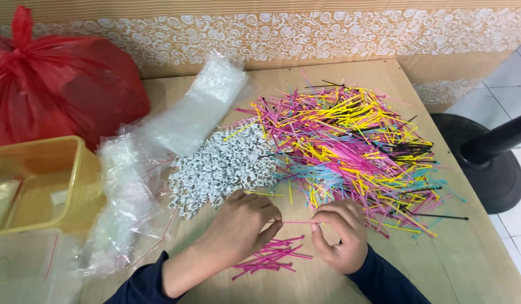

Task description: Sorting white clips and bagging colorful zip ties into small plastic bags.

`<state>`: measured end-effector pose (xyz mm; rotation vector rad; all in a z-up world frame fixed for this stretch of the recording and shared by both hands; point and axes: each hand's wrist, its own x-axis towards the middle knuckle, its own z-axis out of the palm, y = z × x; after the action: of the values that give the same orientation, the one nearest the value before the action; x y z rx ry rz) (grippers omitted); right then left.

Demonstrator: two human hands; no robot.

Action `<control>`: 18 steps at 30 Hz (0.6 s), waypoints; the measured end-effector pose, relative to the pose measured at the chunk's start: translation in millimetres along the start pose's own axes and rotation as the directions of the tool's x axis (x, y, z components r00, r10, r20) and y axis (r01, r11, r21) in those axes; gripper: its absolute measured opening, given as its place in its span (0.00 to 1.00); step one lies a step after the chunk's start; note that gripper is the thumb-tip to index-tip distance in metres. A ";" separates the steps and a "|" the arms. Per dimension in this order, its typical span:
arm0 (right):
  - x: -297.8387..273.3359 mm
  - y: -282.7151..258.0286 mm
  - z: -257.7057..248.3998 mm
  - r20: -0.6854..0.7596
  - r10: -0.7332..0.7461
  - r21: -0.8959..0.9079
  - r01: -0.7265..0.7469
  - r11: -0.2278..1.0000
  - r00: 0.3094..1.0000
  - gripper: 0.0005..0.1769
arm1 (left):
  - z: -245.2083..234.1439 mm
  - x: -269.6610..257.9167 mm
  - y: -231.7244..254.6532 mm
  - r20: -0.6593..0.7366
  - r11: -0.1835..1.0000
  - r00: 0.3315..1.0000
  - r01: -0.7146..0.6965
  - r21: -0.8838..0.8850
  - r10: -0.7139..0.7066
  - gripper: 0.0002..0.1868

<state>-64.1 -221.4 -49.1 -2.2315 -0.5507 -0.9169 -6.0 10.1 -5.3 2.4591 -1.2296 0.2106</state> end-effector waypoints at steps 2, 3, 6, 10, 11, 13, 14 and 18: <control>-15.2 5.3 15.0 0.112 -0.014 0.043 0.009 0.999 0.994 0.04 | 15.9 -25.1 -9.4 0.037 0.999 0.999 0.041 -0.020 -0.040 0.05; -23.3 8.2 22.7 0.220 -0.023 0.075 0.006 0.997 0.975 0.02 | 24.4 -37.6 -14.0 0.080 0.996 0.995 0.071 -0.045 -0.067 0.04; -33.3 7.5 36.4 0.424 -0.103 0.180 0.028 0.983 0.900 0.05 | 38.7 -62.2 -17.7 0.095 0.983 0.986 0.148 -0.110 -0.138 0.03; -33.9 2.8 40.1 0.568 -0.159 0.248 0.016 0.969 0.808 0.23 | 47.4 -81.7 -13.9 0.131 0.979 0.976 0.187 -0.078 -0.176 0.23; -33.2 0.8 40.1 0.585 -0.183 0.250 0.039 0.968 0.790 0.31 | 48.9 -85.0 -11.7 0.136 0.979 0.976 0.184 -0.083 -0.172 0.35; -35.1 0.3 41.2 0.603 -0.214 0.256 0.068 0.964 0.768 0.41 | 56.5 -91.1 -9.4 0.134 0.978 0.975 0.187 -0.088 -0.175 0.47; -37.8 0.5 41.8 0.608 -0.209 0.222 0.088 0.971 0.766 0.39 | 60.5 -93.1 -9.6 0.088 0.986 0.984 0.159 -0.048 -0.154 0.46; -50.8 3.1 49.5 0.600 -0.184 0.111 0.147 0.983 0.779 0.28 | 70.8 -97.5 -10.7 0.013 0.991 0.992 0.129 0.024 -0.129 0.26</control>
<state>-73.4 -195.2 -114.5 -2.4356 -1.0647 -0.2172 -59.0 59.5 -102.1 2.5534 -1.0745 0.1720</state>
